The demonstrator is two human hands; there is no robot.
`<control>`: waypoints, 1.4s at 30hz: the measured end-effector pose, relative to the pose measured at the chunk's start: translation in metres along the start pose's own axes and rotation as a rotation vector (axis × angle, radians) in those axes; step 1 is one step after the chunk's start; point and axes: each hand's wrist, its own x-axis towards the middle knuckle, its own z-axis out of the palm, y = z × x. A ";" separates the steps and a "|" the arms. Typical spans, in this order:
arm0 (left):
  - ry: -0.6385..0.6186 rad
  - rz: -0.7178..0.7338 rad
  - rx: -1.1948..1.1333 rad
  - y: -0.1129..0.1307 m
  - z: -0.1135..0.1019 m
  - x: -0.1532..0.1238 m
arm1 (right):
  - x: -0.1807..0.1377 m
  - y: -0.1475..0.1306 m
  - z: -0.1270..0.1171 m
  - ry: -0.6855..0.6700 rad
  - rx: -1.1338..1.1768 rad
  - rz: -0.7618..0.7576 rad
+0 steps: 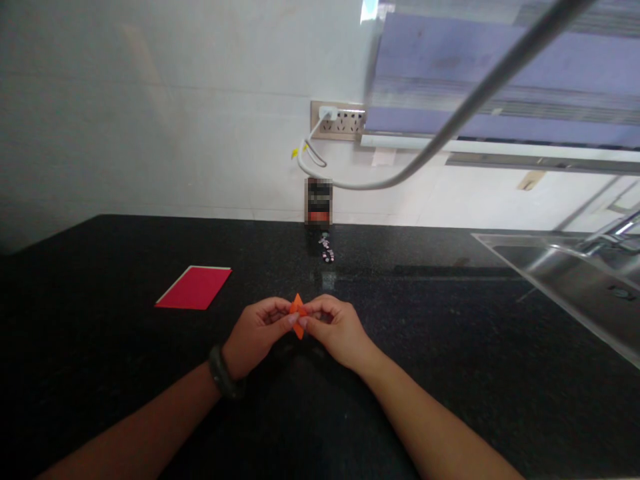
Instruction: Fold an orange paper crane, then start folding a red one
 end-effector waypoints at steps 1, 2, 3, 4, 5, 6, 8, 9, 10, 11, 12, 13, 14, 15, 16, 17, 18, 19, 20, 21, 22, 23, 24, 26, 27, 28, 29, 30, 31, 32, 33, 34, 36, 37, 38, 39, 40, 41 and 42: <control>0.000 -0.024 -0.025 0.000 0.000 0.000 | 0.000 0.000 0.000 -0.003 -0.011 0.003; 0.002 -0.044 -0.044 0.001 0.000 0.000 | 0.000 0.000 0.000 -0.003 -0.023 0.003; 0.003 -0.065 -0.055 0.001 0.000 0.000 | 0.000 0.000 0.000 0.003 -0.043 -0.003; 0.006 -0.085 -0.060 0.002 0.001 0.000 | 0.000 0.000 -0.001 0.013 -0.068 -0.013; 0.009 -0.107 -0.062 0.002 0.001 0.000 | 0.000 -0.001 -0.001 0.026 -0.096 -0.024; 0.012 -0.129 -0.061 0.003 0.002 0.000 | 0.000 -0.001 -0.002 0.040 -0.121 -0.030; 0.009 -0.175 -0.061 0.005 0.003 0.000 | 0.001 -0.002 -0.003 0.042 -0.142 -0.009; 0.002 -0.197 -0.065 0.006 0.004 0.000 | 0.001 -0.002 -0.003 0.033 -0.138 0.014; -0.004 -0.216 -0.068 0.006 0.005 0.000 | 0.001 -0.003 -0.003 0.021 -0.130 0.040; -0.013 -0.233 -0.069 0.007 0.005 0.000 | 0.001 -0.003 -0.003 0.009 -0.120 0.065; -0.020 -0.243 -0.066 0.007 0.005 0.000 | 0.001 -0.003 -0.002 -0.002 -0.108 0.084; -0.029 -0.247 -0.061 0.007 0.004 0.000 | 0.001 -0.002 -0.002 -0.011 -0.098 0.096; -0.037 -0.244 -0.055 0.007 0.004 -0.001 | 0.001 -0.002 -0.002 -0.020 -0.088 0.102; -0.046 -0.239 -0.049 0.007 0.003 -0.001 | 0.001 -0.002 -0.002 -0.030 -0.079 0.102; -0.055 -0.235 -0.050 0.006 0.002 -0.001 | 0.001 -0.002 -0.002 -0.040 -0.069 0.100; -0.066 -0.236 -0.060 0.006 0.002 -0.001 | 0.001 -0.002 -0.003 -0.053 -0.057 0.095; -0.077 -0.238 -0.080 0.005 0.001 -0.001 | 0.001 -0.002 -0.003 -0.064 -0.046 0.090; -0.089 -0.245 -0.105 0.004 0.001 0.000 | 0.001 -0.002 -0.003 -0.076 -0.038 0.086; -0.100 -0.255 -0.131 0.004 0.000 0.000 | 0.001 -0.002 -0.003 -0.086 -0.032 0.084; -0.110 -0.268 -0.150 0.003 0.000 0.000 | 0.001 -0.002 -0.003 -0.093 -0.027 0.087; -0.116 -0.283 -0.164 0.003 0.001 0.000 | 0.001 -0.002 -0.003 -0.097 -0.021 0.092; -0.117 -0.296 -0.171 0.002 0.001 0.000 | 0.001 -0.003 -0.003 -0.097 -0.014 0.098; -0.114 -0.306 -0.174 0.002 0.001 0.000 | 0.001 -0.003 -0.003 -0.097 -0.008 0.102; -0.100 -0.315 -0.171 0.002 0.002 0.000 | 0.000 -0.004 -0.003 -0.103 -0.005 0.102; -0.094 -0.314 -0.167 0.002 0.002 0.000 | 0.000 -0.004 -0.003 -0.110 -0.009 0.096; -0.091 -0.310 -0.162 0.003 0.003 0.000 | 0.000 -0.004 -0.003 -0.119 -0.017 0.088; -0.089 -0.308 -0.153 0.003 0.003 0.000 | 0.000 -0.005 -0.004 -0.128 -0.024 0.081; -0.089 -0.307 -0.143 0.003 0.003 0.000 | -0.001 -0.005 -0.004 -0.135 -0.029 0.074; -0.090 -0.306 -0.133 0.004 0.003 0.000 | -0.001 -0.005 -0.004 -0.138 -0.034 0.069; -0.091 -0.305 -0.124 0.004 0.003 0.000 | -0.001 -0.006 -0.004 -0.141 -0.038 0.066; -0.091 -0.306 -0.117 0.004 0.003 0.000 | -0.001 -0.006 -0.004 -0.142 -0.043 0.064; -0.091 -0.308 -0.111 0.005 0.003 0.000 | -0.001 -0.006 -0.004 -0.145 -0.047 0.064; -0.090 -0.312 -0.103 0.006 0.003 0.000 | -0.001 -0.006 -0.003 -0.147 -0.056 0.067; -0.089 -0.314 -0.100 0.006 0.004 0.000 | -0.002 -0.006 -0.003 -0.144 -0.063 0.069; -0.090 -0.314 -0.099 0.006 0.004 0.000 | -0.002 -0.005 -0.003 -0.138 -0.072 0.069; -0.093 -0.315 -0.100 0.005 0.004 0.000 | -0.002 -0.005 -0.002 -0.127 -0.083 0.062; -0.096 -0.318 -0.102 0.005 0.004 0.000 | -0.002 -0.005 -0.002 -0.113 -0.100 0.043; -0.099 -0.323 -0.106 0.004 0.004 0.000 | -0.002 -0.005 -0.003 -0.097 -0.131 0.006; -0.103 -0.329 -0.109 0.004 0.004 0.000 | -0.003 -0.006 -0.003 -0.088 -0.179 -0.050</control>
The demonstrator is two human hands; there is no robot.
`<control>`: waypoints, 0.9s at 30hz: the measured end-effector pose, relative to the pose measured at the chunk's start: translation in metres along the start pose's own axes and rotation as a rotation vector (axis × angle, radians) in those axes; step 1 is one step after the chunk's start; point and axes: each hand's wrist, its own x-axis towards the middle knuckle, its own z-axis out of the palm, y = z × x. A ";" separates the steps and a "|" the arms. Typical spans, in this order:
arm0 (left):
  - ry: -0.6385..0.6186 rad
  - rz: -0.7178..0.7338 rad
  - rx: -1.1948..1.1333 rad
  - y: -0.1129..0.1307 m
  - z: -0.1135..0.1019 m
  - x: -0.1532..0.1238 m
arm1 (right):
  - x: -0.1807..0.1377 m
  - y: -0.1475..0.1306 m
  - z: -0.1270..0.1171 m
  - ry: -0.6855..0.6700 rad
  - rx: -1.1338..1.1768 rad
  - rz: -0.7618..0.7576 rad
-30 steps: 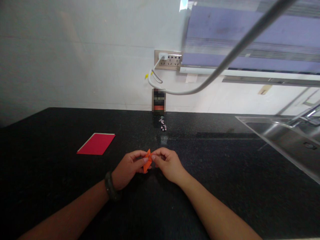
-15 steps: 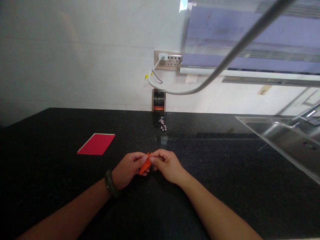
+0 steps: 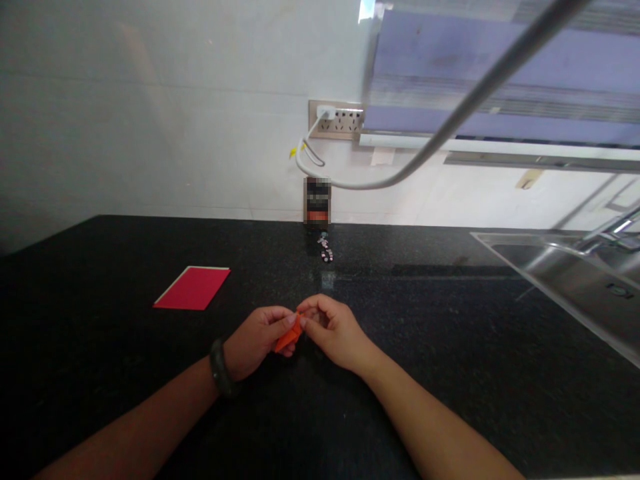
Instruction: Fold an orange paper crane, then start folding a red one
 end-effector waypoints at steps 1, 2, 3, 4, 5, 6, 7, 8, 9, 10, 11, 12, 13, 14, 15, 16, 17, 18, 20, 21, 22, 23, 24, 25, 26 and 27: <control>-0.004 -0.007 -0.002 0.000 0.000 0.000 | 0.000 -0.001 -0.001 0.007 -0.061 -0.065; -0.008 -0.013 -0.004 -0.001 0.000 0.000 | 0.000 -0.002 -0.003 0.001 -0.136 -0.142; -0.011 -0.019 -0.007 -0.001 -0.001 0.000 | 0.000 -0.003 -0.004 -0.012 -0.201 -0.212; -0.014 -0.023 -0.013 -0.001 -0.001 0.000 | 0.000 -0.004 -0.005 -0.023 -0.254 -0.263; -0.015 -0.027 -0.024 -0.001 -0.001 0.000 | 0.000 -0.005 -0.007 -0.029 -0.292 -0.295; -0.016 -0.032 -0.040 -0.001 -0.001 -0.001 | 0.000 -0.005 -0.007 -0.027 -0.316 -0.307; -0.017 -0.039 -0.060 -0.002 -0.001 -0.001 | 0.000 -0.006 -0.008 -0.017 -0.332 -0.308; -0.017 -0.047 -0.080 -0.002 -0.001 -0.001 | 0.000 -0.006 -0.008 -0.006 -0.345 -0.304; -0.019 -0.054 -0.099 -0.003 -0.001 -0.001 | 0.000 -0.006 -0.008 0.005 -0.352 -0.302; -0.021 -0.058 -0.114 -0.003 -0.002 -0.001 | 0.000 -0.005 -0.008 0.015 -0.353 -0.301; -0.022 -0.057 -0.128 -0.004 -0.002 0.000 | 0.001 -0.005 -0.008 0.024 -0.352 -0.304; -0.024 -0.053 -0.138 -0.005 -0.003 0.000 | 0.001 -0.004 -0.007 0.030 -0.351 -0.312; -0.024 -0.046 -0.147 -0.006 -0.003 0.000 | 0.001 -0.004 -0.007 0.034 -0.350 -0.323; -0.024 -0.038 -0.158 -0.007 -0.003 0.001 | 0.001 -0.004 -0.007 0.039 -0.351 -0.336; -0.026 -0.029 -0.168 -0.007 -0.003 0.001 | 0.001 -0.004 -0.007 0.045 -0.354 -0.351; -0.029 -0.020 -0.180 -0.007 -0.003 0.001 | 0.001 -0.005 -0.006 0.053 -0.362 -0.364; -0.030 -0.013 -0.192 -0.007 -0.003 0.001 | 0.001 -0.006 -0.006 0.065 -0.372 -0.378; -0.029 -0.007 -0.204 -0.007 -0.002 0.001 | 0.000 -0.007 -0.006 0.076 -0.384 -0.388; -0.019 0.000 -0.224 -0.006 -0.001 0.001 | -0.001 -0.010 -0.005 0.095 -0.415 -0.405; -0.010 0.004 -0.232 -0.006 -0.001 0.000 | -0.002 -0.011 -0.005 0.101 -0.432 -0.414; -0.002 0.009 -0.241 -0.006 0.000 0.000 | -0.002 -0.012 -0.005 0.108 -0.448 -0.423; 0.003 0.016 -0.248 -0.006 0.001 0.000 | -0.002 -0.012 -0.005 0.113 -0.463 -0.434; 0.007 0.025 -0.255 -0.006 0.001 0.000 | -0.003 -0.012 -0.004 0.118 -0.476 -0.445; 0.012 0.035 -0.261 -0.006 0.001 0.000 | -0.003 -0.012 -0.004 0.123 -0.486 -0.457; 0.018 0.042 -0.266 -0.006 0.001 0.000 | -0.003 -0.012 -0.004 0.127 -0.495 -0.466; 0.023 0.046 -0.267 -0.006 0.001 0.000 | -0.003 -0.012 -0.004 0.130 -0.503 -0.473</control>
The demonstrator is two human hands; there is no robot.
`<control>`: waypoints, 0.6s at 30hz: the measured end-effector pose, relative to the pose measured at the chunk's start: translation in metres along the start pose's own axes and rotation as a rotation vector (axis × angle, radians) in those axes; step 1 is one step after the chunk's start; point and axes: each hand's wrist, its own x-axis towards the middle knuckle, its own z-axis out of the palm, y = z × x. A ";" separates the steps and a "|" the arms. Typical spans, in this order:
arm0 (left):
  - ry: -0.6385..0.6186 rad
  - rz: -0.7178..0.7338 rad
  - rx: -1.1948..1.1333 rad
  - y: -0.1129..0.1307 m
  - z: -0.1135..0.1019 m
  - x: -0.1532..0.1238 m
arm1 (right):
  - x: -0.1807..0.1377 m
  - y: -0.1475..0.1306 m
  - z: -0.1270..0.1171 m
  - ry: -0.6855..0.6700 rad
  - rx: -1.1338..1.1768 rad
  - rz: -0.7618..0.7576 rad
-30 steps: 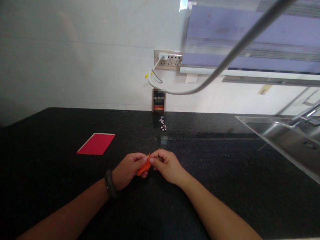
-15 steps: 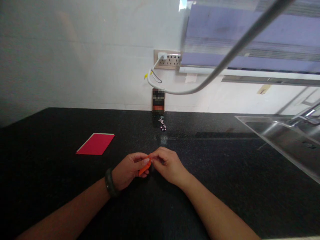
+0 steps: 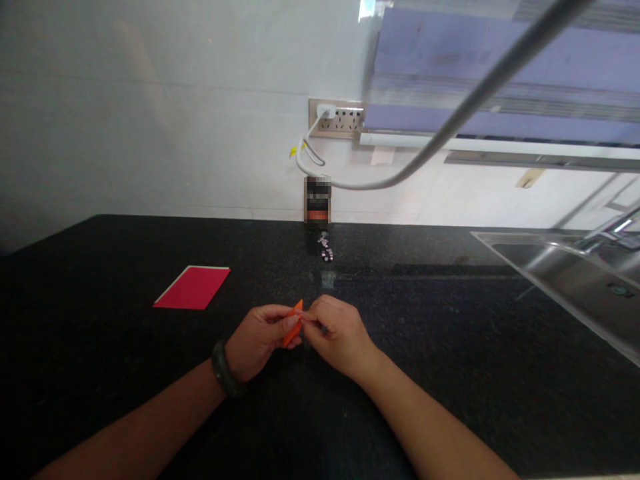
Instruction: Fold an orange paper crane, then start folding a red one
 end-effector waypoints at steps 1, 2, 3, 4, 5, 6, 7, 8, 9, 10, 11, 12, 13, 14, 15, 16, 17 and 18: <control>0.003 0.003 -0.001 0.000 0.000 0.000 | 0.000 0.000 0.000 0.003 -0.007 -0.007; 0.003 0.006 -0.001 0.000 0.000 0.000 | -0.001 0.001 0.000 0.005 -0.011 -0.015; 0.000 0.006 0.000 0.000 0.000 0.000 | -0.001 0.001 0.000 0.003 -0.014 -0.023; -0.004 0.006 0.000 0.000 0.000 0.000 | -0.001 0.001 0.000 -0.002 -0.016 -0.031; -0.009 0.006 -0.001 0.000 0.000 0.000 | -0.001 0.000 -0.001 -0.010 -0.015 -0.040; -0.013 0.007 -0.003 0.000 -0.001 0.000 | -0.001 0.000 -0.001 -0.022 -0.014 -0.047; -0.018 0.008 -0.006 0.000 -0.001 0.000 | -0.001 -0.001 -0.002 -0.039 -0.011 -0.050; -0.022 0.012 -0.008 0.000 -0.001 0.001 | 0.000 -0.002 -0.003 -0.057 -0.009 -0.052; -0.027 0.020 -0.009 0.000 -0.002 0.001 | 0.000 -0.002 -0.003 -0.073 -0.008 -0.055; -0.030 0.031 -0.009 0.000 -0.002 0.001 | 0.001 -0.003 -0.004 -0.084 -0.009 -0.060; -0.030 0.043 -0.006 0.000 -0.002 0.001 | 0.001 -0.003 -0.004 -0.095 -0.014 -0.066; -0.026 0.054 0.002 0.000 -0.002 0.001 | 0.001 -0.003 -0.004 -0.096 -0.020 -0.076; -0.021 0.062 0.014 0.001 -0.002 0.001 | 0.001 -0.003 -0.004 -0.088 -0.028 -0.091; -0.016 0.067 0.028 0.002 -0.001 0.001 | 0.001 -0.003 -0.004 -0.078 -0.038 -0.108; -0.013 0.068 0.042 0.002 -0.001 0.001 | 0.001 -0.002 -0.003 -0.067 -0.048 -0.124; -0.010 0.069 0.055 0.003 0.000 0.000 | 0.001 -0.001 -0.003 -0.059 -0.059 -0.138; -0.007 0.070 0.069 0.004 0.000 0.000 | 0.000 -0.001 -0.002 -0.055 -0.069 -0.149; -0.004 0.073 0.083 0.004 0.001 -0.001 | 0.000 0.000 -0.001 -0.054 -0.078 -0.156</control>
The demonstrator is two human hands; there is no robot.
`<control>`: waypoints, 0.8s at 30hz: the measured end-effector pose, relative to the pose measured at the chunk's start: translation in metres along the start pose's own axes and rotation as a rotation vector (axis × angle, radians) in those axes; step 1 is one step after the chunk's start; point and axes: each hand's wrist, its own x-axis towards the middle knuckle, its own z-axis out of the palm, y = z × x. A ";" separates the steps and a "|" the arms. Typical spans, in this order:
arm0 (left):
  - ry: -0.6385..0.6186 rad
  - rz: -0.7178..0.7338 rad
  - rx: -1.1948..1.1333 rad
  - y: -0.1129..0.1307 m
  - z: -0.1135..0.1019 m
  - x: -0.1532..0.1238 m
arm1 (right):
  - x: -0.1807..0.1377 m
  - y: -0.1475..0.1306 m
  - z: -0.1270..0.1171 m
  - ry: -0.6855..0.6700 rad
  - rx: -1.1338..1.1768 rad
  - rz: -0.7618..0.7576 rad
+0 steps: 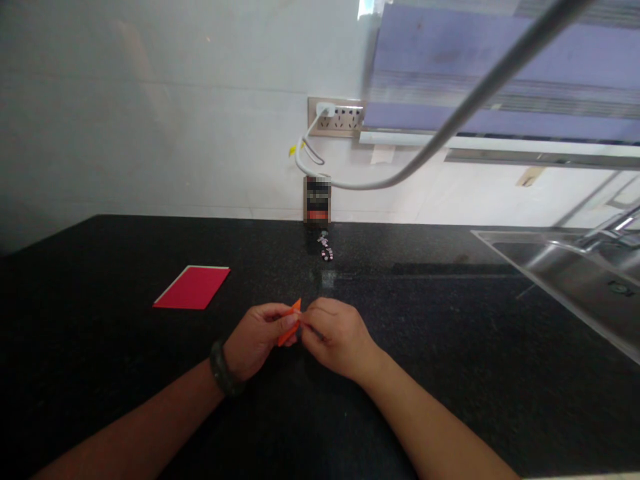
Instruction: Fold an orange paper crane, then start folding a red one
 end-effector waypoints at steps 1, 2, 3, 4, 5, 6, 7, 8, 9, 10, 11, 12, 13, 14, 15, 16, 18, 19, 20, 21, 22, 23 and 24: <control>0.003 0.005 0.015 0.000 0.000 0.000 | 0.000 0.000 0.001 -0.006 -0.009 0.000; 0.004 0.012 0.031 0.001 0.000 0.000 | -0.001 0.000 0.001 -0.009 -0.017 0.001; 0.006 0.022 0.046 0.001 0.000 -0.001 | -0.001 0.000 0.001 -0.008 -0.024 0.003; 0.006 0.031 0.061 0.001 0.000 -0.001 | 0.000 0.000 0.001 -0.007 -0.032 0.008; 0.004 0.040 0.074 0.002 0.000 -0.001 | 0.000 -0.001 0.001 -0.005 -0.038 0.015; 0.002 0.047 0.084 0.002 0.000 -0.001 | 0.000 -0.002 0.001 -0.003 -0.042 0.023; 0.001 0.051 0.093 0.003 0.001 -0.002 | 0.001 -0.002 0.001 -0.003 -0.042 0.031; 0.001 0.054 0.102 0.003 0.001 -0.002 | 0.001 -0.003 0.001 -0.005 -0.040 0.040; 0.002 0.058 0.110 0.004 0.001 -0.003 | 0.001 -0.004 0.001 -0.008 -0.035 0.047; 0.001 0.063 0.117 0.004 0.001 -0.003 | 0.001 -0.004 0.001 -0.012 -0.029 0.052; -0.001 0.071 0.122 0.005 0.001 -0.003 | 0.001 -0.005 0.001 -0.014 -0.021 0.055; -0.004 0.079 0.128 0.005 0.001 -0.003 | 0.001 -0.005 0.001 -0.015 -0.013 0.057; -0.007 0.086 0.131 0.004 0.001 -0.003 | 0.001 -0.005 0.001 -0.013 -0.005 0.058; -0.010 0.088 0.130 0.004 0.001 -0.003 | 0.001 -0.006 0.000 -0.013 0.004 0.060; -0.009 0.087 0.125 0.003 0.000 -0.002 | 0.001 -0.006 0.000 -0.013 0.011 0.062; -0.008 0.083 0.119 0.002 0.000 -0.002 | 0.001 -0.006 0.000 -0.016 0.017 0.065; -0.004 0.076 0.104 0.000 -0.002 -0.001 | 0.001 -0.006 0.000 -0.022 0.020 0.071; -0.005 0.075 0.099 -0.001 -0.002 -0.001 | 0.001 -0.006 0.000 -0.023 0.020 0.072; -0.006 0.075 0.095 -0.002 -0.003 -0.001 | 0.001 -0.006 0.000 -0.023 0.020 0.073; -0.010 0.073 0.090 -0.003 -0.003 0.000 | 0.001 -0.006 0.001 -0.022 0.021 0.075; -0.013 0.071 0.086 -0.003 -0.003 -0.001 | 0.001 -0.006 0.001 -0.020 0.022 0.077; -0.016 0.068 0.082 -0.003 -0.003 -0.001 | 0.001 -0.007 0.001 -0.018 0.024 0.080; -0.018 0.066 0.082 -0.003 -0.003 -0.001 | 0.001 -0.007 0.001 -0.017 0.024 0.088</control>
